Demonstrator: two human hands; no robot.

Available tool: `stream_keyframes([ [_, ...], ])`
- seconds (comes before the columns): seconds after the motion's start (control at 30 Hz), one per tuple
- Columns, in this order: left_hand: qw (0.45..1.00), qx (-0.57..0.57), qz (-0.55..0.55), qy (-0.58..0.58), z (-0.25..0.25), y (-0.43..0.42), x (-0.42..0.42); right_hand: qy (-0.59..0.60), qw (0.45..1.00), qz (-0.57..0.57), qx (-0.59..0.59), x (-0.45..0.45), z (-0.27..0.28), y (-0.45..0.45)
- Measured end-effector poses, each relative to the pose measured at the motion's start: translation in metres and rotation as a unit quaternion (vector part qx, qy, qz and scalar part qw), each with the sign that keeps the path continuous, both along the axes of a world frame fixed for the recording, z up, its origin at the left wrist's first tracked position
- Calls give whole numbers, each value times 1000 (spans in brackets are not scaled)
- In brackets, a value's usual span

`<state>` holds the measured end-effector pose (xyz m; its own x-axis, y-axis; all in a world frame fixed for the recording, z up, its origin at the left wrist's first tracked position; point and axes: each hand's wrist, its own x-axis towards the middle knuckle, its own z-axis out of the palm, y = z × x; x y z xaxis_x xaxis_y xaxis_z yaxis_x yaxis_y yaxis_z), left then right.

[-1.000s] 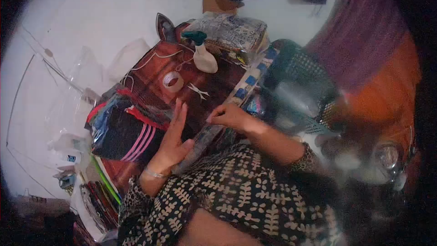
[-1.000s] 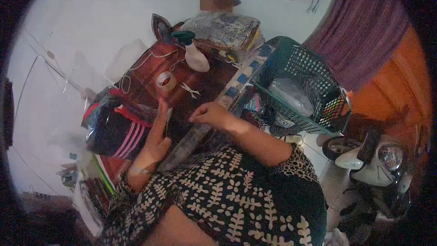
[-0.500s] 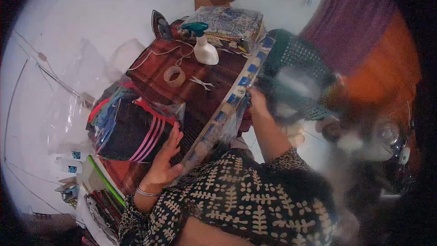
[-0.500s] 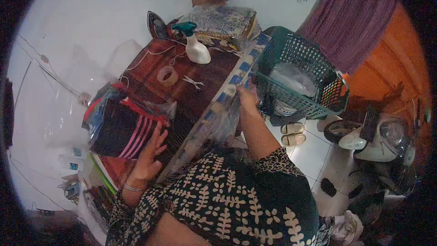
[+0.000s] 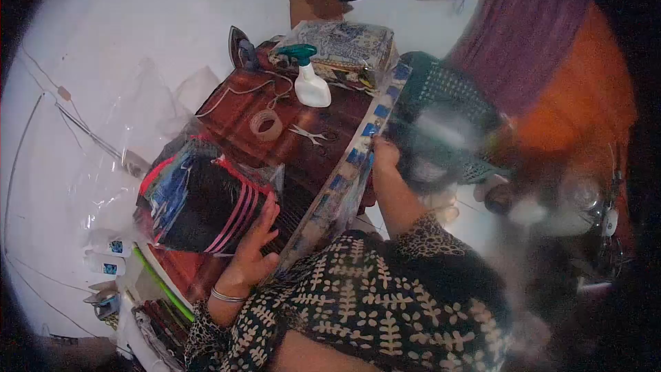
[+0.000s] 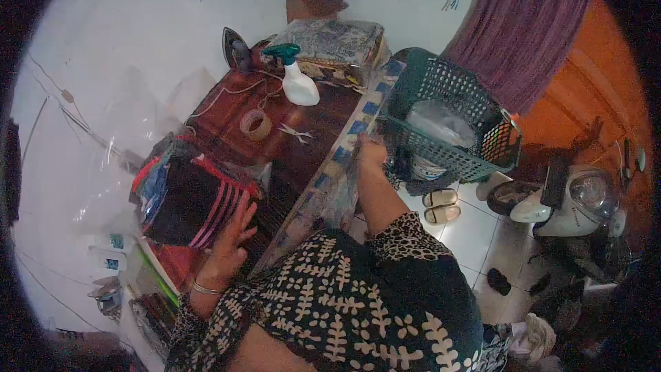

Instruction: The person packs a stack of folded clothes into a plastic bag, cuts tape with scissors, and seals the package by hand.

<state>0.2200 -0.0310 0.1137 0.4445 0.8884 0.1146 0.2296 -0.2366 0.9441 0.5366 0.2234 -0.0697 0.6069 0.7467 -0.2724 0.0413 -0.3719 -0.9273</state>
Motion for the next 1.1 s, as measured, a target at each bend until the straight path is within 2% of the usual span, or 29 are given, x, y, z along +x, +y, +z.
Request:
stream_keyframes([
  [0.1,1000,0,1,1,-5,8,8,22,999,-9,34,-4,-12,11],
  [0.17,1000,-4,-7,2,-3,6,5,-4,993,-97,60,-12,-10,0],
  [0.3,998,-58,-15,-32,-9,14,26,-66,981,-144,110,-14,-6,0],
  [0.37,996,-80,-21,-35,-4,12,29,-44,961,110,248,-18,-9,-8],
  [0.4,991,-110,-22,-75,-3,11,31,38,941,232,243,-28,22,-33],
  [0.43,983,-141,-24,-115,-2,11,32,120,901,348,232,-43,69,-65],
  [0.5,974,-161,-46,-154,-5,15,35,42,779,543,310,-61,101,-92],
  [0.57,963,-177,-66,-192,-3,20,39,182,686,667,227,-72,138,-124],
  [0.6,966,-157,-81,-189,-1,20,40,179,689,665,226,-79,139,-128],
  [0.67,969,-135,-94,-184,0,19,43,45,662,710,234,-85,142,-129],
  [0.8,974,-119,-100,-164,-13,18,40,76,681,681,260,-81,149,-141],
  [0.87,976,-130,-98,-143,-18,13,30,169,726,640,187,-88,148,-152],
  [0.97,975,-93,-118,-166,-19,13,26,145,746,617,207,-89,131,-155],
  [1.07,973,-130,-116,-149,-21,10,26,156,754,599,219,-92,118,-158],
  [1.1,980,-135,-82,-122,-16,9,31,156,755,598,217,-92,120,-161],
])
